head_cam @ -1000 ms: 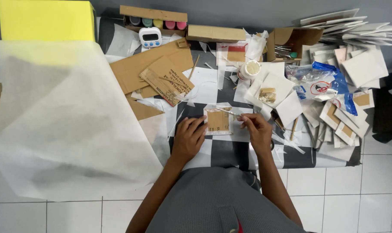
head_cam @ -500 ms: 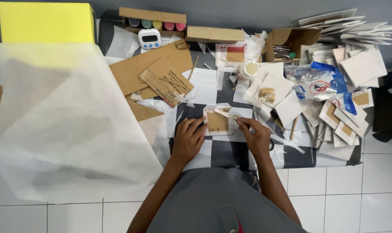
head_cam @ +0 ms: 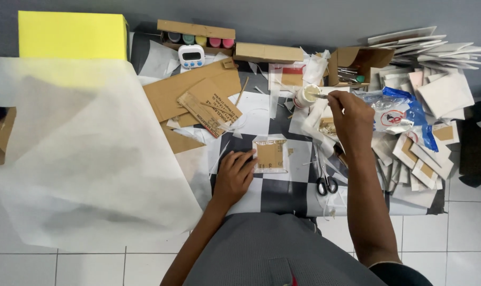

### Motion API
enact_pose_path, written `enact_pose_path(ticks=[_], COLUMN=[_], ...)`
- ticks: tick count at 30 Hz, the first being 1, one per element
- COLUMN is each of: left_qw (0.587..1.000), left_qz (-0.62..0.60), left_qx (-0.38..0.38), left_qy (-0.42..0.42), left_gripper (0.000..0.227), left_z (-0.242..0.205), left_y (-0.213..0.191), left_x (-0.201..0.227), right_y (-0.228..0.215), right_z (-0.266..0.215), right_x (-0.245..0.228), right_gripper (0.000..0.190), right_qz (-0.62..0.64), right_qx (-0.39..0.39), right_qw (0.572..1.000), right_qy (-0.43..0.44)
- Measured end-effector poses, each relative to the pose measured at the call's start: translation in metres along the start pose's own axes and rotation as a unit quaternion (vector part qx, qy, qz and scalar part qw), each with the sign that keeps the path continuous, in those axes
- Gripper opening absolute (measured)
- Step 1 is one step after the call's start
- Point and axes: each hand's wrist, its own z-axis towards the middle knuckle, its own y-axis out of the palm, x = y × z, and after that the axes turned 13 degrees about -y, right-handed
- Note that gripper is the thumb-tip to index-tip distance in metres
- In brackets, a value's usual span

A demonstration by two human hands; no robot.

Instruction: Applying glue to cardboard pieces to assemble a structure and then trimming the edges with scissors.

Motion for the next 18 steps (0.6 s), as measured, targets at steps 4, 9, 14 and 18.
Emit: enact_pose_path(ticks=[4,9,14,18], left_qw=[1.000,1.000,1.000,1.000], left_qz=[-0.003,-0.009,-0.011,-0.006], left_qx=[-0.003,-0.012,-0.015,-0.014], left_qy=[-0.006,-0.013,-0.018,-0.019], left_gripper=[0.026,0.026,0.025,0.026], left_z=[0.000,0.001,0.002,-0.001], left_y=[0.000,-0.002,-0.002,0.003], left_x=[-0.001,0.000,0.000,-0.002], right_y=[0.018,0.019,0.014,0.011], right_z=[0.001,0.007,0.008,0.009], right_x=[0.015,0.020,0.024,0.022], right_gripper=[0.005,0.005,0.004,0.004], right_qz=[0.016,0.080,0.123,0.125], right_qx=[-0.047,-0.091,-0.090,-0.073], right_qw=[0.999,0.990,0.982,0.983], right_qy=[0.000,0.068,0.113,0.109])
